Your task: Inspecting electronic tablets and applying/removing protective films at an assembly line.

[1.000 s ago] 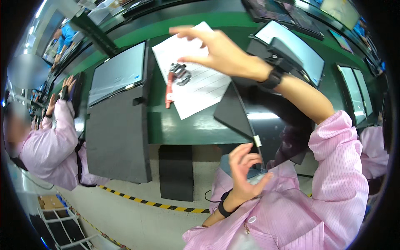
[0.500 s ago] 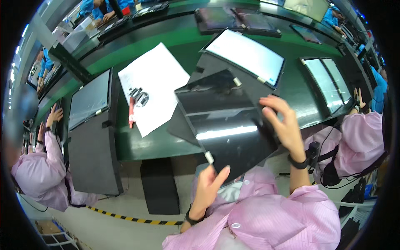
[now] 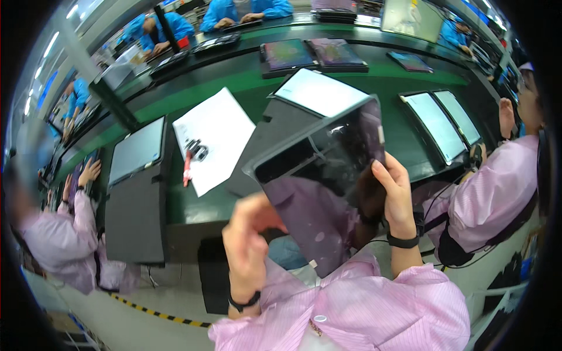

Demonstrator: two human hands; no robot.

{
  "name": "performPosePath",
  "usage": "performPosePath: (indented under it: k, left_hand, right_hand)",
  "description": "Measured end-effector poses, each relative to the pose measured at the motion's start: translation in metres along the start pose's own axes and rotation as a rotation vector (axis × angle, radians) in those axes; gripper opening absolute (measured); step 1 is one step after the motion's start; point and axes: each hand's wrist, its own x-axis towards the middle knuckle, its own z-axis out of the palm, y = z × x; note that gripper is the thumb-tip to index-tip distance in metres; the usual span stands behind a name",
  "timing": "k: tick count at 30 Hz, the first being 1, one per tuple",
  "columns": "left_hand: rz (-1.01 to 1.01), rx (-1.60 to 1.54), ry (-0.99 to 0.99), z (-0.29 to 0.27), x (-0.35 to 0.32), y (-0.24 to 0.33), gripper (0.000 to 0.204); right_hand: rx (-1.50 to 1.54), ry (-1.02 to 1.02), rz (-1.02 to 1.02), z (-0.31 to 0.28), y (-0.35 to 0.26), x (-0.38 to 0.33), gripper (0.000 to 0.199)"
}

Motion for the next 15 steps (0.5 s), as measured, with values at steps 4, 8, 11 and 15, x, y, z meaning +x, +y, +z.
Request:
performPosePath:
  k: [4,8,11,15]
  left_hand:
    - [0.113,0.273,0.050,-0.012,0.022,0.022,0.028]
    - [0.089,0.177,0.015,-0.009,0.011,0.037,0.026]
    - [0.139,-0.029,0.078,-0.001,-0.007,0.044,0.018]
    - [0.186,0.260,0.070,-0.004,-0.017,0.052,0.012]
  right_hand:
    - [-0.066,-0.005,-0.044,0.002,0.004,-0.025,0.019]
    - [-0.051,-0.007,-0.081,-0.003,0.010,-0.039,0.014]
    - [-0.030,-0.035,-0.089,-0.005,0.010,-0.045,0.014]
    - [-0.041,-0.068,-0.115,-0.002,0.005,-0.051,0.014]
